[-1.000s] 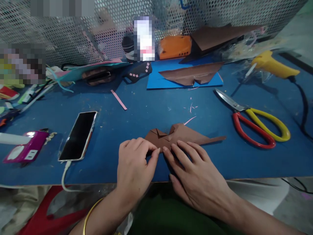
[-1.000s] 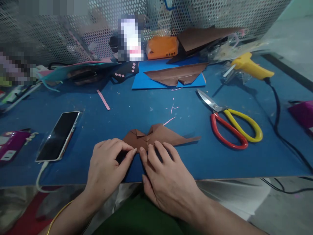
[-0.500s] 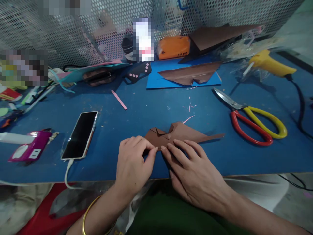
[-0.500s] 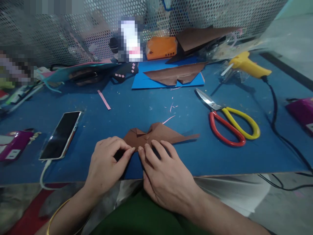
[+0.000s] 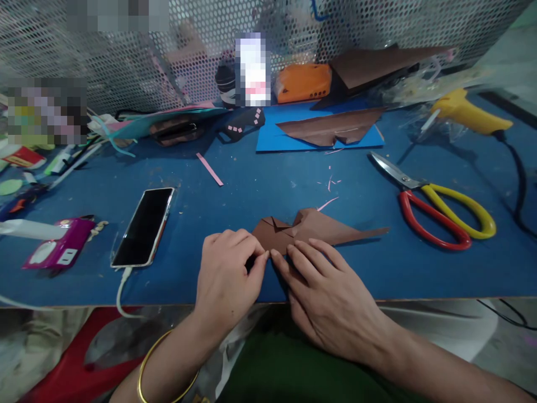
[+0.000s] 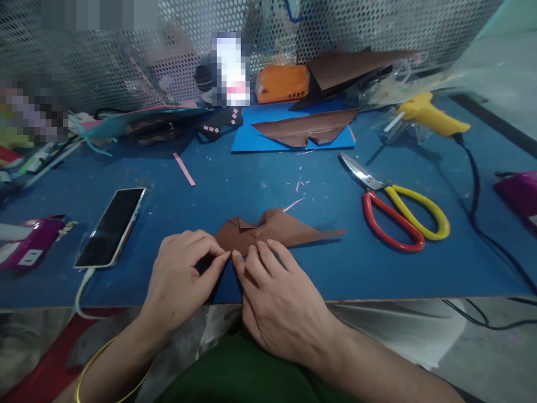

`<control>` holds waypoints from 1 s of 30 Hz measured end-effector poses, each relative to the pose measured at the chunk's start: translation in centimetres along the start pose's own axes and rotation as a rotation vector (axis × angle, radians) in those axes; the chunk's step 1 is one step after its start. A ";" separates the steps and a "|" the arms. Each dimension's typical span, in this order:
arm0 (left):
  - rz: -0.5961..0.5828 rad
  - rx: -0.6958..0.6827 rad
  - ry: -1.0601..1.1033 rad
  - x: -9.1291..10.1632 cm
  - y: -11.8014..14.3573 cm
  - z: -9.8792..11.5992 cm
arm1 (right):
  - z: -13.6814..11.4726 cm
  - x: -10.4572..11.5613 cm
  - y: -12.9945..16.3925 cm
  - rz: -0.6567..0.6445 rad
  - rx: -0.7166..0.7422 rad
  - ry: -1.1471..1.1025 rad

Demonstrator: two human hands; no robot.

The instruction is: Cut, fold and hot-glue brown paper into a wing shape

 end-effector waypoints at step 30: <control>-0.072 0.100 0.061 -0.3 0.3 -1.8 | -0.4 -0.7 -0.3 0.013 0.001 -0.017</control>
Point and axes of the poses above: each hand's wrist, its own y-axis away from the middle knuckle, its own x-axis out of the back of the hand, z = x × y, the point moved 4 cm from there along -y, towards the middle knuckle, and after that the axes turned 8 degrees about -y, right-handed, at the moved point
